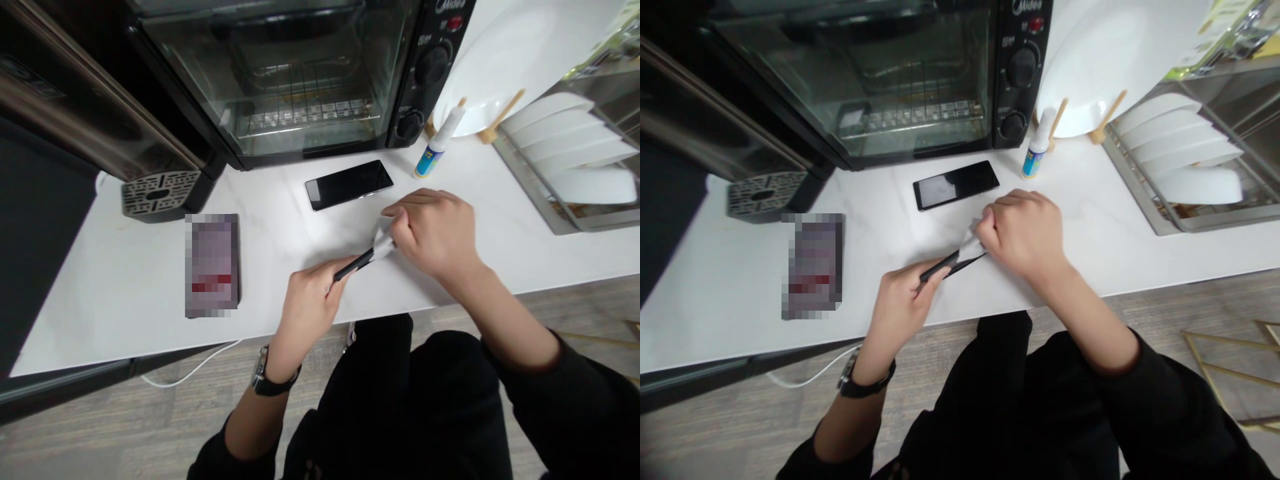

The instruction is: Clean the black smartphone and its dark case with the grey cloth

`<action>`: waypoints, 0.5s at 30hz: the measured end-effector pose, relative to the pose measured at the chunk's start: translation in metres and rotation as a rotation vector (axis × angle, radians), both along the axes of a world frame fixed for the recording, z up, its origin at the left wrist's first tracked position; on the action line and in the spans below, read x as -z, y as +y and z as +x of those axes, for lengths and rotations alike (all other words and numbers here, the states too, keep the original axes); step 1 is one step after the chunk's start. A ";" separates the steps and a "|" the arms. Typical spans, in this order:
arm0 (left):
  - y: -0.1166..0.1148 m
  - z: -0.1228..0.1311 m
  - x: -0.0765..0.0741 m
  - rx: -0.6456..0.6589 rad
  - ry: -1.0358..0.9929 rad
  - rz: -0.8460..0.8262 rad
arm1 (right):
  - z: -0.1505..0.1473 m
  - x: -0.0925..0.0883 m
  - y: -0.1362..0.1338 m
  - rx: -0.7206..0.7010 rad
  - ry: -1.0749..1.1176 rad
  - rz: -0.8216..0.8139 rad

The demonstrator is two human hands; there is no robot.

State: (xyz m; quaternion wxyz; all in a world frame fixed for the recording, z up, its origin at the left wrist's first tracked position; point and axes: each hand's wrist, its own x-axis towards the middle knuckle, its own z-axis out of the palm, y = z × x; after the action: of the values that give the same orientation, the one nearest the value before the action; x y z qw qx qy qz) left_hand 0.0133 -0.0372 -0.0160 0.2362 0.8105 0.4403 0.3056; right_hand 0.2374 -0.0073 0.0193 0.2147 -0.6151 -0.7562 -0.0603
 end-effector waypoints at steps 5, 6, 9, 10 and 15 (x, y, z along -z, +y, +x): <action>-0.001 -0.001 0.002 -0.001 -0.006 0.029 | -0.030 0.001 -0.013 -0.016 0.026 0.069; -0.001 -0.002 0.003 -0.009 -0.005 0.055 | -0.046 0.001 -0.019 -0.078 0.022 0.064; 0.000 -0.005 0.005 -0.037 -0.016 0.111 | -0.079 -0.001 -0.029 -0.229 0.011 0.030; 0.000 -0.006 0.005 -0.039 -0.020 0.119 | -0.080 -0.002 -0.030 -0.254 -0.002 0.015; 0.001 -0.003 0.001 -0.012 0.008 0.023 | -0.020 -0.003 -0.011 -0.096 -0.053 -0.046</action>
State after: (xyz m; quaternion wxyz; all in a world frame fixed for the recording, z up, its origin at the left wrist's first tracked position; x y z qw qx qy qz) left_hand 0.0104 -0.0363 -0.0174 0.2235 0.8118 0.4425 0.3086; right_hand 0.2176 -0.0179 0.0218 0.1829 -0.5810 -0.7916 -0.0488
